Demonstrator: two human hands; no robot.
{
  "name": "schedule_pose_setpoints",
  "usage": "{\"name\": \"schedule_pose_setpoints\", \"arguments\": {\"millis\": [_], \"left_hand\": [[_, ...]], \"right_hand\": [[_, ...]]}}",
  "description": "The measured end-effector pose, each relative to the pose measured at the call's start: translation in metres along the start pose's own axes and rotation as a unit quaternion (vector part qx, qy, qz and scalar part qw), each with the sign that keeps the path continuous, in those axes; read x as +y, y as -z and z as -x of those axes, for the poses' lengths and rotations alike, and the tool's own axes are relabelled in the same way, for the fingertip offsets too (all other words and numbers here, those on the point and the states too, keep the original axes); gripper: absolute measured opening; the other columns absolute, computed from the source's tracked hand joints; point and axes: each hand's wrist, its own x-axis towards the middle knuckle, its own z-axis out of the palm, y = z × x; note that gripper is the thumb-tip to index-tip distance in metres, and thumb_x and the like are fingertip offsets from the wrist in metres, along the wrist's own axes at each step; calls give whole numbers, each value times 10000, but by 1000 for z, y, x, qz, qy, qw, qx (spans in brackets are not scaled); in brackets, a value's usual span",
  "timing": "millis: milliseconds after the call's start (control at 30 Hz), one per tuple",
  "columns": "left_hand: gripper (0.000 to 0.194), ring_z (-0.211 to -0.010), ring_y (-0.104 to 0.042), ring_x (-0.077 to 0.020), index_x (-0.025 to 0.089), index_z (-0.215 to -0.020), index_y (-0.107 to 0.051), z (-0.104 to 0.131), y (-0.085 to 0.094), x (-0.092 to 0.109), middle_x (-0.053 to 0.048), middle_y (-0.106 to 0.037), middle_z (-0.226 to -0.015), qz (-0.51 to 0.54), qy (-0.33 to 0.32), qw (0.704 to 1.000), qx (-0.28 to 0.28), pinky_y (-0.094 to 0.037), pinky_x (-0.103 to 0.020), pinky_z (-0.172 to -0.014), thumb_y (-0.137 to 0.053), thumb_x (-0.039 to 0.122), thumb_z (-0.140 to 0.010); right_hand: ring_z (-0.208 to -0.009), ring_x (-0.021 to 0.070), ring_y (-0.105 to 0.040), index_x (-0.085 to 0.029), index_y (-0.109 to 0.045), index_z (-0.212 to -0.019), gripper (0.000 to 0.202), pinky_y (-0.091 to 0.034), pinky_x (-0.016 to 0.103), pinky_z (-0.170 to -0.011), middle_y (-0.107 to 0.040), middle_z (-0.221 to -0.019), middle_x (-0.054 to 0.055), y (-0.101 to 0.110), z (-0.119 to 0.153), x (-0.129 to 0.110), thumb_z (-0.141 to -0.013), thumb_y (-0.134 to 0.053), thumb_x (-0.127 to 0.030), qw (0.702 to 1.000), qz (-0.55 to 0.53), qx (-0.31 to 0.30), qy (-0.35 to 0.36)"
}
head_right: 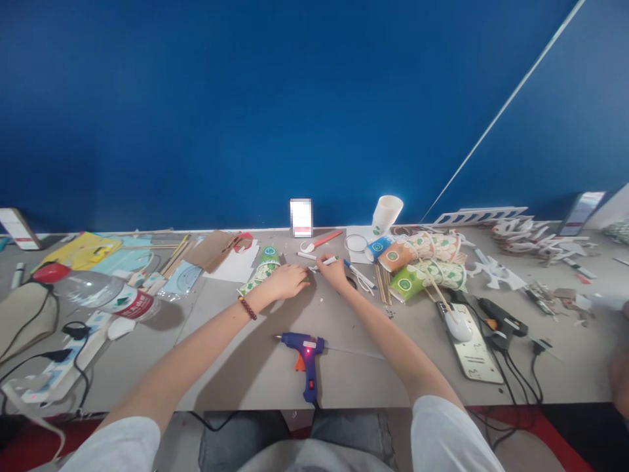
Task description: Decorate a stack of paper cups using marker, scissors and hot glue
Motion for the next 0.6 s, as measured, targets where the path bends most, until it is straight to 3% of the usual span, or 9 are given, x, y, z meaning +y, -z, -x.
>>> {"name": "schedule_pose_setpoints", "arguments": {"millis": [333, 600], "left_hand": [[349, -986, -607, -245, 132, -965, -661, -1, -3, -1, -116, -680, -1016, -5, -1, 1000, 6, -436, -341, -783, -391, 352, -946], [348, -973, -613, -249, 129, -964, -668, -2, -4, -1, -124, -680, -1012, -2, 2, 1000, 11, -439, -342, -786, -403, 355, -939]], "right_hand": [[-504, 143, -529, -215, -478, -555, 241, -409, 241, -561, -553, -466, -22, 1, 0, -1, -728, -532, -374, 1000, 9, 6, 11], [-503, 165, -550, -225, -439, -522, 222, -396, 241, -515, -485, -410, -32, 0, -1, 2, -694, -521, -338, 1000, -2, 11, 13]]}}
